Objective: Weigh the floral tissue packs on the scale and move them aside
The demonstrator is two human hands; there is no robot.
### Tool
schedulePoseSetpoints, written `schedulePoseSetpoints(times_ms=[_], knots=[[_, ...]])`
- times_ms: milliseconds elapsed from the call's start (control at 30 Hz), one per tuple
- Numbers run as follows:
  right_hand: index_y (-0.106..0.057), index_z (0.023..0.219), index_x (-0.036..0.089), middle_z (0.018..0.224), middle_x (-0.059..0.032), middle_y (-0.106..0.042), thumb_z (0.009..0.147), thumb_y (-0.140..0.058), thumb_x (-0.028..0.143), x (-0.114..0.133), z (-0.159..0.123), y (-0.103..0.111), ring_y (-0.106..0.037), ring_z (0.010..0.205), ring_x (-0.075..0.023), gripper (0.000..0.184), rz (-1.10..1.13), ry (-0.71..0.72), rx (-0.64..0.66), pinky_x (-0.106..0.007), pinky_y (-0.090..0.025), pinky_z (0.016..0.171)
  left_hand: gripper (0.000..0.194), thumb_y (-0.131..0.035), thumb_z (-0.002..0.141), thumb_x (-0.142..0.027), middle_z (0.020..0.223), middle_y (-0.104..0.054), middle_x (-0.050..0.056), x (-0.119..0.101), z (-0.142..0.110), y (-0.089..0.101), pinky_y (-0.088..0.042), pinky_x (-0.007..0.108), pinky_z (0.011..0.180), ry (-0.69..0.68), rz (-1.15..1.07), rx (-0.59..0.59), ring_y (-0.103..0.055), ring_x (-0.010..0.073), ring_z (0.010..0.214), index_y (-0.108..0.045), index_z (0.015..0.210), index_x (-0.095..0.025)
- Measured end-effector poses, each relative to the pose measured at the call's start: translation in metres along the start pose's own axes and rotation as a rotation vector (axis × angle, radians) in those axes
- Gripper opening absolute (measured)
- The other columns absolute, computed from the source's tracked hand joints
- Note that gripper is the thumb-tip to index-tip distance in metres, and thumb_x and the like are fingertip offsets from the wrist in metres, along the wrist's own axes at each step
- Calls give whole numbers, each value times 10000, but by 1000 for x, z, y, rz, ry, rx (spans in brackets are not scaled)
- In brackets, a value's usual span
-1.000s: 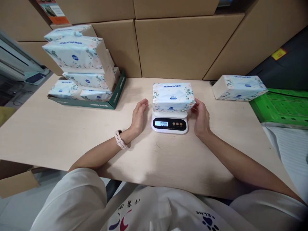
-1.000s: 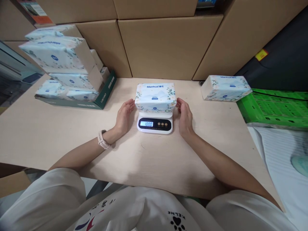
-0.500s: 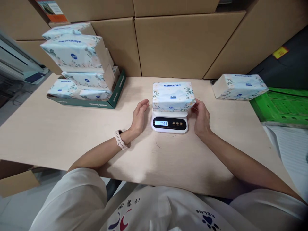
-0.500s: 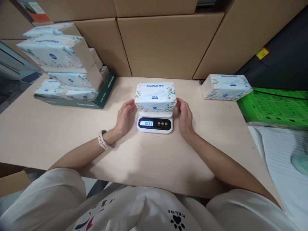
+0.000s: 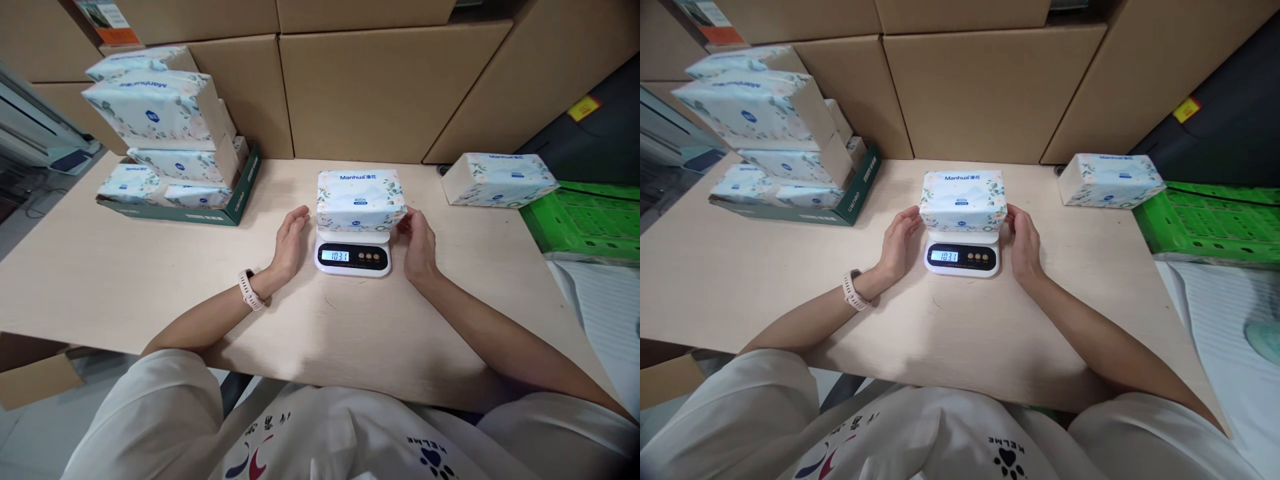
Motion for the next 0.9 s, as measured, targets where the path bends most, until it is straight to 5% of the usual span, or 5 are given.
schedulePoseSetpoints(times_ms=[433,900], knots=[[-809,1264,274,1291,-95,-812,1019,-511,891,9,-2,-2,-740,1341,-329,728,-31,24,26,-569,-591,1242,361,-676,1000,-447,1519,-745,127,0,0,0,-471,468,1349,-9,11,4,-688,310,1460,-740,1282,-232],[-805,1134,263,1252,-108,-825,890,-593,1001,12,-3,-2,-745,1332,-371,806,-18,-7,1,-628,-578,1266,317,-682,1002,-409,1471,-775,97,-1,-1,-1,-469,476,1372,1,14,-7,-703,299,1427,-745,1265,-243]])
Point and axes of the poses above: each hand's wrist, its own z-axis towards the middle knuckle, its own y-axis out of the back of the hand, x = y × z, the point moved 10 cm from there along z, towards the middle knuckle
